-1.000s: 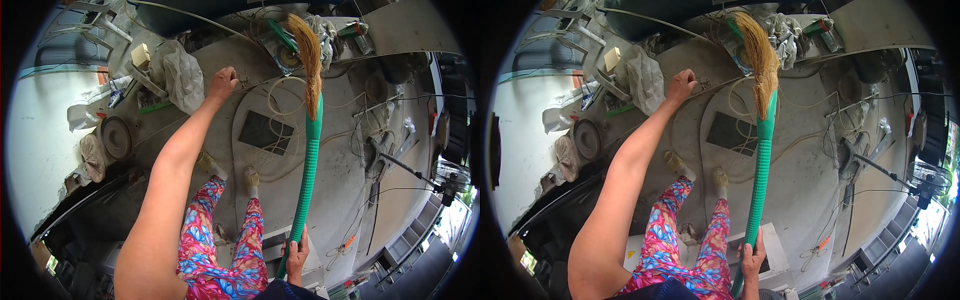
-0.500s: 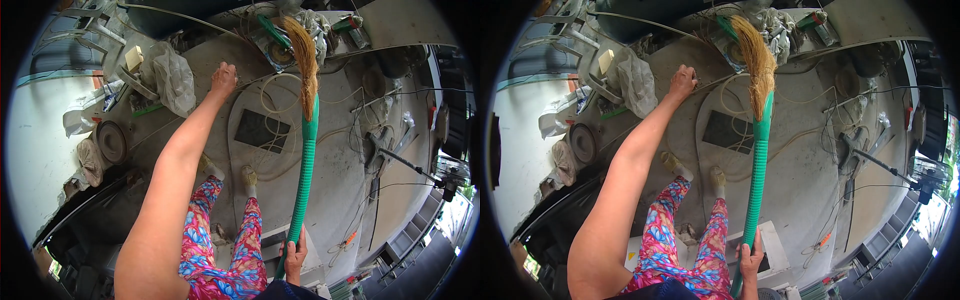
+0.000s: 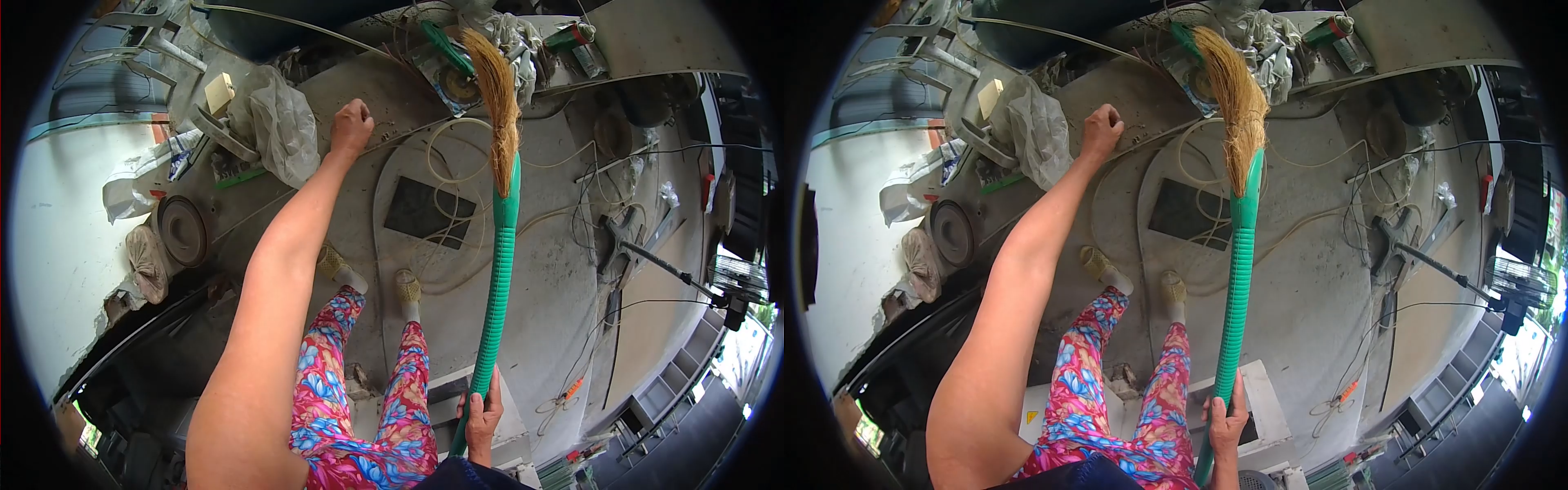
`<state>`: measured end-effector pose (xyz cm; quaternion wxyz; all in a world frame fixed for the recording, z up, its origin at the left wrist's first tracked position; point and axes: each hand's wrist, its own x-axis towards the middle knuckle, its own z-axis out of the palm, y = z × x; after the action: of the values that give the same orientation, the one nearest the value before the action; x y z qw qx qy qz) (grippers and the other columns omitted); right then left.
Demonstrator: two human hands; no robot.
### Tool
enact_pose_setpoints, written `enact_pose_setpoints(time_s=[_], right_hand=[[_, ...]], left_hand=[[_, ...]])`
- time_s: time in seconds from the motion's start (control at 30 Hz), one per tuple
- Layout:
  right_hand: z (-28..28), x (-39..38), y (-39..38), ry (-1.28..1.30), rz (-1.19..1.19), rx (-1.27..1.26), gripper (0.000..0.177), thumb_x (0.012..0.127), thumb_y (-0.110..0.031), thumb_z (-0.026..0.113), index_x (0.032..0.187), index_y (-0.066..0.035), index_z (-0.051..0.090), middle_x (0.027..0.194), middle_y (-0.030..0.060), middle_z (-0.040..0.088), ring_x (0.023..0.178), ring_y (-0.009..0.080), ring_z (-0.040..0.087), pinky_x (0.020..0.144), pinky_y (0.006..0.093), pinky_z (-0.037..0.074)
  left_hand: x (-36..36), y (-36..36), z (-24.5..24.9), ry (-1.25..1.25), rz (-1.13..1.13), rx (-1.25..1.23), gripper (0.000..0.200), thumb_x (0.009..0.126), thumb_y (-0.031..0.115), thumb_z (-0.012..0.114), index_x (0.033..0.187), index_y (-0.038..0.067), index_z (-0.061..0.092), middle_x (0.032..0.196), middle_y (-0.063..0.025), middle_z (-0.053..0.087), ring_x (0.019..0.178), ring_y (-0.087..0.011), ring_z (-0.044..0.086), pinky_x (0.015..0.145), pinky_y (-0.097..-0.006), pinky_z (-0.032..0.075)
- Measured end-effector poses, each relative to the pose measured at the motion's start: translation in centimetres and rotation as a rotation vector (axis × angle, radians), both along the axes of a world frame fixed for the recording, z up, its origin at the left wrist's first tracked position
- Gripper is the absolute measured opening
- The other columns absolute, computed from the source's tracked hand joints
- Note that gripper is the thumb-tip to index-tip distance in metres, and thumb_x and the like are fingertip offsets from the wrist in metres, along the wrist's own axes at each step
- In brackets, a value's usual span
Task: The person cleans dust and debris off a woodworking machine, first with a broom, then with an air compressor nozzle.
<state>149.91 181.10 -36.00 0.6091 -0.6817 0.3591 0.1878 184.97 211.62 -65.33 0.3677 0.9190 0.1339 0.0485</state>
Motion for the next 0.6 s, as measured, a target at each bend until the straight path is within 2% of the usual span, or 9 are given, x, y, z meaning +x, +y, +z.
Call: enact_pose_setpoints(time_s=[0.07,0.17,0.27,0.37,0.47,0.57,0.6], right_hand=[[-0.2,-0.2,-0.2,0.007,0.007,0.007,0.057,0.088,-0.009,0.05,0.14,-0.004,0.029,0.096,0.0059,0.054,0.064,0.0097,0.052,0.046,0.0218,0.044],[-0.8,-0.7,-0.5,-0.013,0.049,0.006,0.058,0.089,-0.014,0.052,0.14,-0.004,0.026,0.104,0.007,0.053,0.062,0.0106,0.051,0.044,0.022,0.044],[-0.7,-0.4,-0.3,-0.006,0.055,0.01,0.058,0.089,-0.013,0.052,0.14,-0.004,0.026,0.104,0.0072,0.053,0.062,0.0105,0.051,0.043,0.0221,0.044],[-0.7,-0.4,-0.3,-0.007,0.063,0.018,0.058,0.089,-0.013,0.052,0.14,-0.003,0.026,0.106,0.0074,0.053,0.061,0.0105,0.051,0.043,0.0221,0.044],[-0.6,0.0,0.1,0.001,0.032,0.004,0.057,0.087,-0.008,0.051,0.139,-0.004,0.029,0.091,0.0048,0.054,0.061,0.0087,0.051,0.045,0.0214,0.044],[-0.7,-0.1,0.2,0.005,0.041,-0.001,0.057,0.087,-0.008,0.051,0.139,-0.004,0.029,0.091,0.0048,0.054,0.062,0.0087,0.051,0.045,0.0214,0.044],[-0.8,-0.3,0.1,0.002,0.052,0.002,0.058,0.088,-0.01,0.052,0.14,-0.003,0.028,0.096,0.0058,0.054,0.061,0.0093,0.051,0.045,0.0216,0.044]], left_hand=[[-0.1,0.6,0.3,0.026,0.121,-0.178,0.01,0.073,0.009,0.059,0.081,0.004,0.058,0.075,-0.0112,0.061,0.072,-0.0256,0.061,0.064,-0.0365,0.049],[-0.3,2.3,0.7,0.134,0.353,-1.113,0.014,0.073,0.012,0.06,0.083,0.003,0.059,0.07,-0.0059,0.059,0.064,-0.0178,0.058,0.057,-0.0302,0.047],[-0.7,3.4,0.6,0.132,0.528,-1.659,0.016,0.074,0.017,0.063,0.081,0.004,0.06,0.067,-0.0019,0.056,0.057,-0.014,0.054,0.054,-0.0274,0.045],[-1.3,3.6,0.3,0.191,0.587,-1.49,0.018,0.074,0.02,0.064,0.079,0.003,0.061,0.066,-0.0025,0.054,0.06,-0.0147,0.055,0.054,-0.0277,0.045],[-2.0,2.6,1.3,0.188,0.122,-0.46,0.015,0.073,0.016,0.068,0.077,0.004,0.059,0.065,-0.0034,0.055,0.062,-0.0146,0.055,0.057,-0.028,0.045],[-2.3,1.8,0.1,0.045,-0.032,-0.06,0.019,0.068,0.016,0.071,0.074,0.003,0.057,0.065,-0.0078,0.055,0.064,-0.0188,0.056,0.06,-0.0323,0.046],[-2.3,1.6,-0.1,0.029,-0.02,-0.026,0.02,0.067,0.014,0.071,0.074,0.003,0.057,0.068,-0.0098,0.056,0.068,-0.0225,0.056,0.064,-0.0346,0.046]])
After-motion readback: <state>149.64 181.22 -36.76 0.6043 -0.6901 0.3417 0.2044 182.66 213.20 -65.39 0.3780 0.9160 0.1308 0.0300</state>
